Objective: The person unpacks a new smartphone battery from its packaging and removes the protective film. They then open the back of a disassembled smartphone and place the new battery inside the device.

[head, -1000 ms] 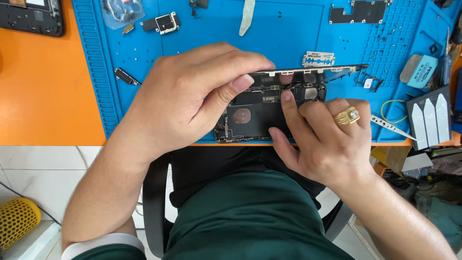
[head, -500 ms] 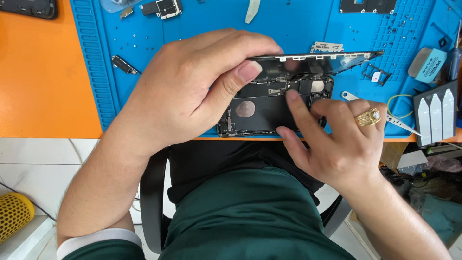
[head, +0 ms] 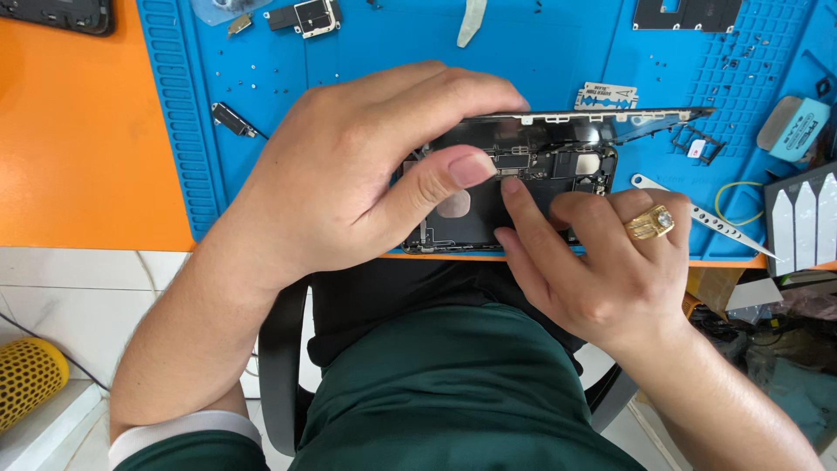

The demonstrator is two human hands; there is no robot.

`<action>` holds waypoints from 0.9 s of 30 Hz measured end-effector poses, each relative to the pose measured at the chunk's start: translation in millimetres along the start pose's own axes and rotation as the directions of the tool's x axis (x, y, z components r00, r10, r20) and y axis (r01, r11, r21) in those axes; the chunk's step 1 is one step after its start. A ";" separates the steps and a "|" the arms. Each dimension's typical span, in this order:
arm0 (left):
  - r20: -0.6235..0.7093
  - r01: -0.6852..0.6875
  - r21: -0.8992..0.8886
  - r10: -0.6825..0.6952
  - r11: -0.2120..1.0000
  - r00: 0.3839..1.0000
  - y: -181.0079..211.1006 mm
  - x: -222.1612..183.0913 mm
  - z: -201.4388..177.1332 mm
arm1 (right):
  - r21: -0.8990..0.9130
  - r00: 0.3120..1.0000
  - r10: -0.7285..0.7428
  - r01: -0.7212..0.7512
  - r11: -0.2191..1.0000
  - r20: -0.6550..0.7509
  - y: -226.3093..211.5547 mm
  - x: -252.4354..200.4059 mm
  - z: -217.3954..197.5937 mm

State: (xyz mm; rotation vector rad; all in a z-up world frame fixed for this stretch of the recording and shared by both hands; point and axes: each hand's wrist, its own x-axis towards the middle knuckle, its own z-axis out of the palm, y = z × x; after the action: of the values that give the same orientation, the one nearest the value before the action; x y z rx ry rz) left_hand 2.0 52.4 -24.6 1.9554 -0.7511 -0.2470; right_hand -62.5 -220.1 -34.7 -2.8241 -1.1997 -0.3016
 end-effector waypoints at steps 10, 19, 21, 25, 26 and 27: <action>0.003 0.007 -0.013 -0.007 1.000 1.000 -1.4 -1.1 0.2 | -0.002 1.000 0.026 -0.026 1.000 0.007 -1.1 -1.4 1.0; 0.001 0.009 0.007 -0.009 1.000 1.000 -2.4 -2.7 1.4 | -0.096 0.999 0.005 -0.001 0.995 0.037 -3.9 3.2 -1.0; -0.002 0.005 0.007 -0.005 1.000 1.000 -2.2 -2.7 1.2 | -0.109 0.999 0.013 -0.009 0.994 0.038 -4.0 2.3 -0.8; 0.007 -0.003 -0.027 0.003 1.000 1.000 -3.3 -3.8 0.2 | -0.025 1.000 0.014 -0.014 1.000 -0.016 -4.7 -0.2 2.0; 0.006 -0.007 -0.041 0.008 0.999 1.000 -3.3 -4.5 -0.1 | -0.020 1.000 0.008 -0.008 1.000 -0.011 -5.1 0.0 1.8; 0.005 -0.003 -0.038 0.003 0.999 1.000 -3.7 -4.6 -0.3 | -0.016 1.000 0.005 -0.005 1.000 -0.013 -5.3 -0.2 2.1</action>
State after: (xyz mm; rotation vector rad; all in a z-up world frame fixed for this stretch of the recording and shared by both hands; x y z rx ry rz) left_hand 0.0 56.5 -28.3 1.9180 -0.7474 -0.2633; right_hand -66.1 -216.3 -36.9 -2.8339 -1.1928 -0.3295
